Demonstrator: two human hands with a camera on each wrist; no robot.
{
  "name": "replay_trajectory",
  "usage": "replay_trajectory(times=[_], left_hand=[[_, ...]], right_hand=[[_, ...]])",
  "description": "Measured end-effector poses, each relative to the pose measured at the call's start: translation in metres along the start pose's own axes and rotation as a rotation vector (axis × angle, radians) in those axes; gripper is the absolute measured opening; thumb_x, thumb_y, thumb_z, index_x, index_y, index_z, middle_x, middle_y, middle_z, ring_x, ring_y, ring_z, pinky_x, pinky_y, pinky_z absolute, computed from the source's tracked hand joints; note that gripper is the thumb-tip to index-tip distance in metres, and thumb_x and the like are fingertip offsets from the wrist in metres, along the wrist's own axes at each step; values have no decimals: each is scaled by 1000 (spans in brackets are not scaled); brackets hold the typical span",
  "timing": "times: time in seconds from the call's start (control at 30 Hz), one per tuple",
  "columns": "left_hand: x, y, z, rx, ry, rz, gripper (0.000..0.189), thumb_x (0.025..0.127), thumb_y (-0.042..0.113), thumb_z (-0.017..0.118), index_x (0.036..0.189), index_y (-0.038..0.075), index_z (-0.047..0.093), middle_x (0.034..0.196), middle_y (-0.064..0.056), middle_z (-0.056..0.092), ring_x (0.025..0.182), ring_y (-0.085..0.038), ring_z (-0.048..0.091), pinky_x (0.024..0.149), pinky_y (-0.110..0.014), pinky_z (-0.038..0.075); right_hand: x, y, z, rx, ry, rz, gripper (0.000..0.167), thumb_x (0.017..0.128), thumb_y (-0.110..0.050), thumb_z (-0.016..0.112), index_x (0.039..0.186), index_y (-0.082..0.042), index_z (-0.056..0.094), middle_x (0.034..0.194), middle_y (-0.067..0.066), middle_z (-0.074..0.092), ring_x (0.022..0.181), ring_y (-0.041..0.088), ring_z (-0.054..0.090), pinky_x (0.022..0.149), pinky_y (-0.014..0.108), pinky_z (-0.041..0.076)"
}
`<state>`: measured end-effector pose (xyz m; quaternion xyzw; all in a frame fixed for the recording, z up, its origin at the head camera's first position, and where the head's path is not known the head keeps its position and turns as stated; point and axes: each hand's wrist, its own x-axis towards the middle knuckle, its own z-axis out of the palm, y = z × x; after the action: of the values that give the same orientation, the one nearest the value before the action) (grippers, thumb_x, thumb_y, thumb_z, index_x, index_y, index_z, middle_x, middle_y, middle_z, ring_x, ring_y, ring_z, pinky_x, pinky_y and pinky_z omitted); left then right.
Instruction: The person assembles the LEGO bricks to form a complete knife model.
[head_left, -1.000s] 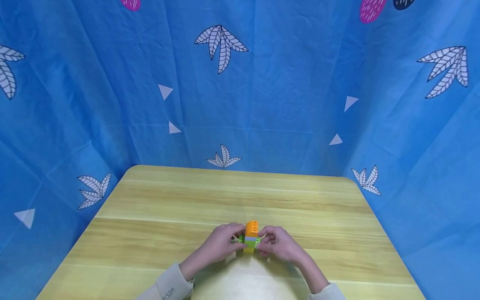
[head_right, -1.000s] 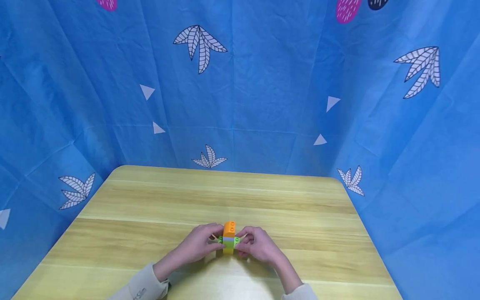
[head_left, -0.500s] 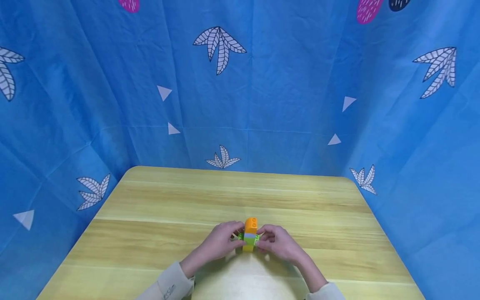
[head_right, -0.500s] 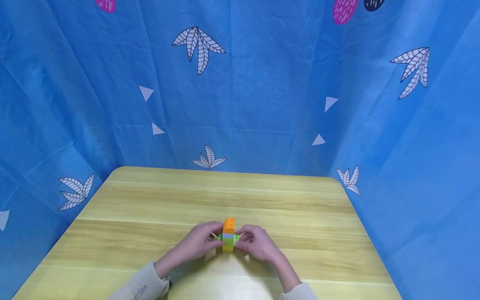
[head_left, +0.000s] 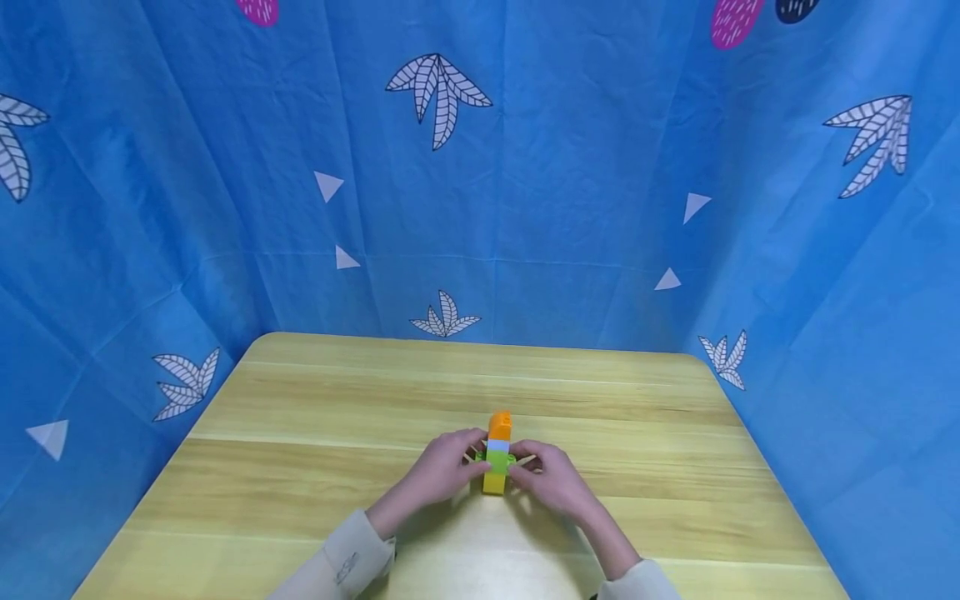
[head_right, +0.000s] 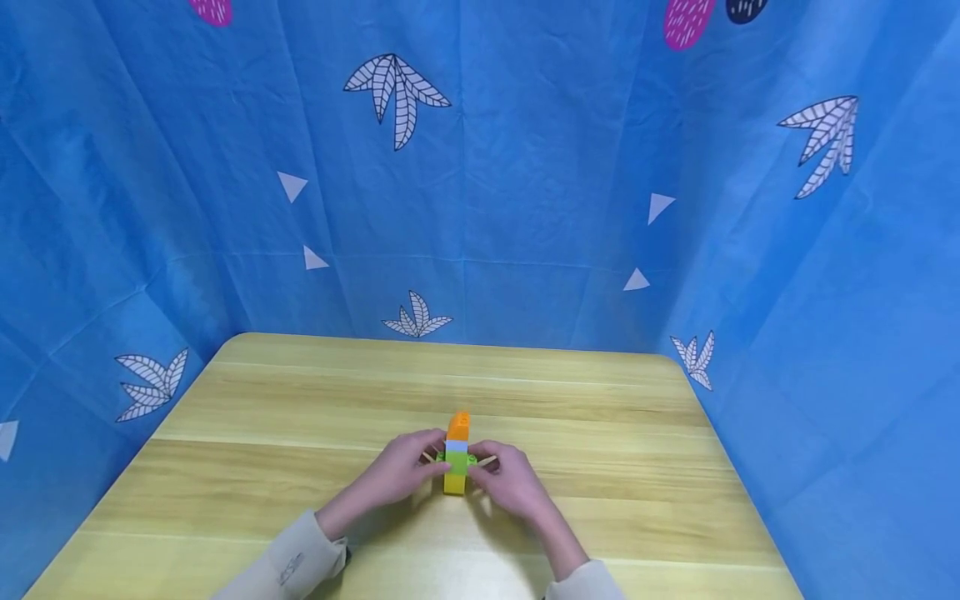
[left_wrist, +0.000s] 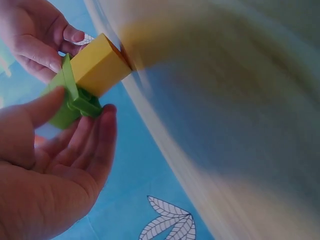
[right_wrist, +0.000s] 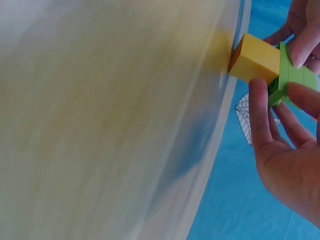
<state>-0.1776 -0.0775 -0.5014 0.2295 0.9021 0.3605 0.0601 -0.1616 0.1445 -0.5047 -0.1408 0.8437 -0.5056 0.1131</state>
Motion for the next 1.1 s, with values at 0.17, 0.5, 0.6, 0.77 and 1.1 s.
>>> replay_trajectory(times=[0.17,0.5,0.6,0.77,1.1], left_hand=[[7,-4,1,4,16,-16,43,99,25,71,137,7,62,116,-4,74,101,-17,70,85,-29,60],[12,-3,3,22,55,-37,46,99,25,71,140,7,61,117,-6,76,102,-20,73,88,-36,62],[12,-2,3,32,59,-48,49,99,25,71,143,6,59,117,-7,76,103,-21,73,89,-38,62],[13,-1,3,44,66,-58,55,99,25,71,147,4,55,119,-8,76,103,-21,72,91,-40,61],[16,-5,5,44,73,-78,57,98,25,73,149,6,54,119,-8,77,105,-24,73,91,-41,60]], right_hand=[[4,-3,5,29,41,6,35,99,-11,66,131,2,65,120,20,71,97,26,73,80,33,63],[9,-8,10,54,76,20,42,100,-4,62,140,8,57,134,30,63,95,30,73,79,37,64],[11,-9,10,69,80,14,43,100,-1,61,141,7,55,131,29,64,94,32,73,78,37,65],[13,-8,11,89,87,9,45,100,1,60,144,7,52,129,29,64,94,34,73,77,36,65],[15,-12,13,113,93,38,44,101,2,58,144,10,52,126,29,65,92,30,73,78,38,65]])
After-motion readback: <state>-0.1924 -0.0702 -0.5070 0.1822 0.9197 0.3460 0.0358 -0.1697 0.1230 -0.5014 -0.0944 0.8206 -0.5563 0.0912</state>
